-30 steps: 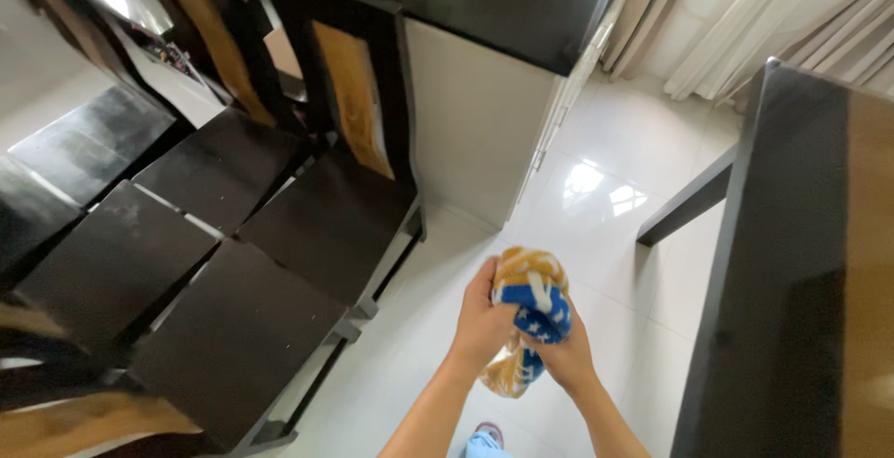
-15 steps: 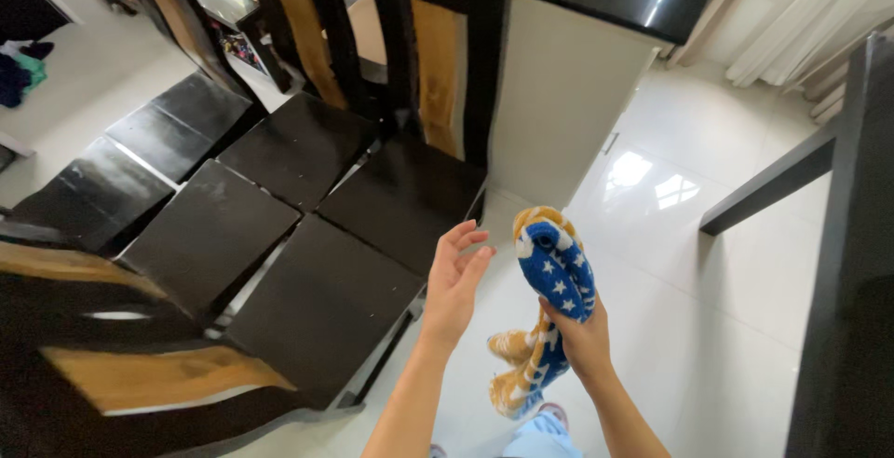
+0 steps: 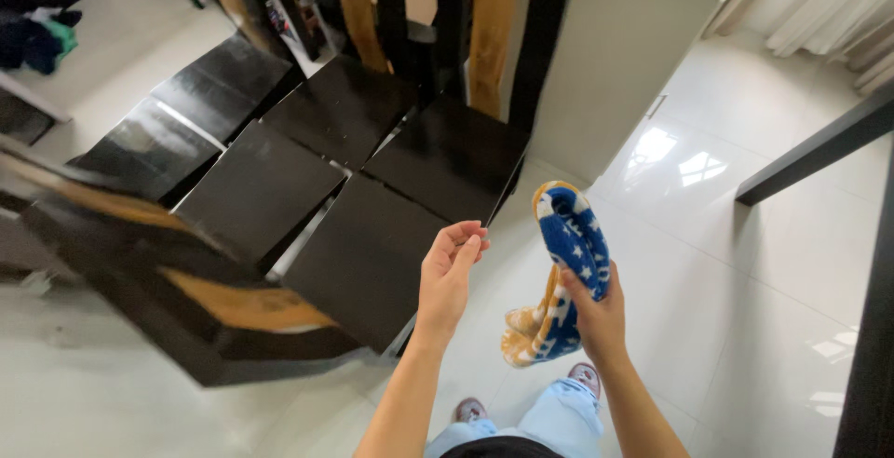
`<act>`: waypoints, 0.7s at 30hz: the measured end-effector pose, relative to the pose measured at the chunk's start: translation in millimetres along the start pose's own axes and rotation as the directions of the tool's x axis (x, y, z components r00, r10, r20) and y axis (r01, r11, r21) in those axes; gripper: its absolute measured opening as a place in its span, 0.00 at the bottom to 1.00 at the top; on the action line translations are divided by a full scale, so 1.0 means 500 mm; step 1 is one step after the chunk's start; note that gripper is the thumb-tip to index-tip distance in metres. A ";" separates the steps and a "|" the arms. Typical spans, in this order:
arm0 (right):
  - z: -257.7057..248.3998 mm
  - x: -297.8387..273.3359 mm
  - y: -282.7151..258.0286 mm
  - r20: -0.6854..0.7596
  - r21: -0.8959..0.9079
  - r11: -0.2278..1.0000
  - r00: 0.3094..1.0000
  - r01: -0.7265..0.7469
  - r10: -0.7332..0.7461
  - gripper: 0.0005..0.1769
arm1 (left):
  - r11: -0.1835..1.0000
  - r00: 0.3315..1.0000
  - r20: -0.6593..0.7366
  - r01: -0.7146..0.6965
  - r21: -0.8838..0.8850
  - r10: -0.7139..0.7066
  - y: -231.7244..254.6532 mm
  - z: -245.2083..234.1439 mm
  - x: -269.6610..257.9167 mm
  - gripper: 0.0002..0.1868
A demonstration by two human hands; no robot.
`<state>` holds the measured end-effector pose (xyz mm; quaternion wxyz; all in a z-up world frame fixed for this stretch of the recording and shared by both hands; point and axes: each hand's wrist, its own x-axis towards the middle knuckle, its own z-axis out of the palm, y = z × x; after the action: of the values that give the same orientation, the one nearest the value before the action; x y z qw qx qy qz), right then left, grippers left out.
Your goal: The person sweeps the tiled floor with a broom, moving around furniture and a cardboard box. Then the person picks up a cloth and wipes the backrests of several dark wooden chairs.
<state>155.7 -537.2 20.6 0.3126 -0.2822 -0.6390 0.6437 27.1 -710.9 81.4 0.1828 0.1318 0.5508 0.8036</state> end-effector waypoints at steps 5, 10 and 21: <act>0.025 -0.039 0.004 0.078 0.041 0.999 0.997 -0.005 0.002 0.21 | 0.992 0.992 -0.041 -0.122 -0.033 0.121 0.037 -0.080 -0.028 0.12; 0.061 -0.060 -0.032 0.170 0.115 0.992 0.983 0.057 -0.076 0.32 | 0.986 0.972 -0.169 -0.168 -0.015 0.163 0.106 -0.139 -0.067 0.12; 0.108 -0.020 -0.056 0.326 0.076 0.997 0.945 -0.024 -0.001 0.30 | 0.985 0.948 -0.270 -0.175 -0.009 0.166 0.113 -0.143 -0.086 0.11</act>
<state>122.4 -580.0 49.7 0.2100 -0.1633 -0.6543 0.7079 27.6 -807.8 108.3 0.0385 0.0658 0.5436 0.8359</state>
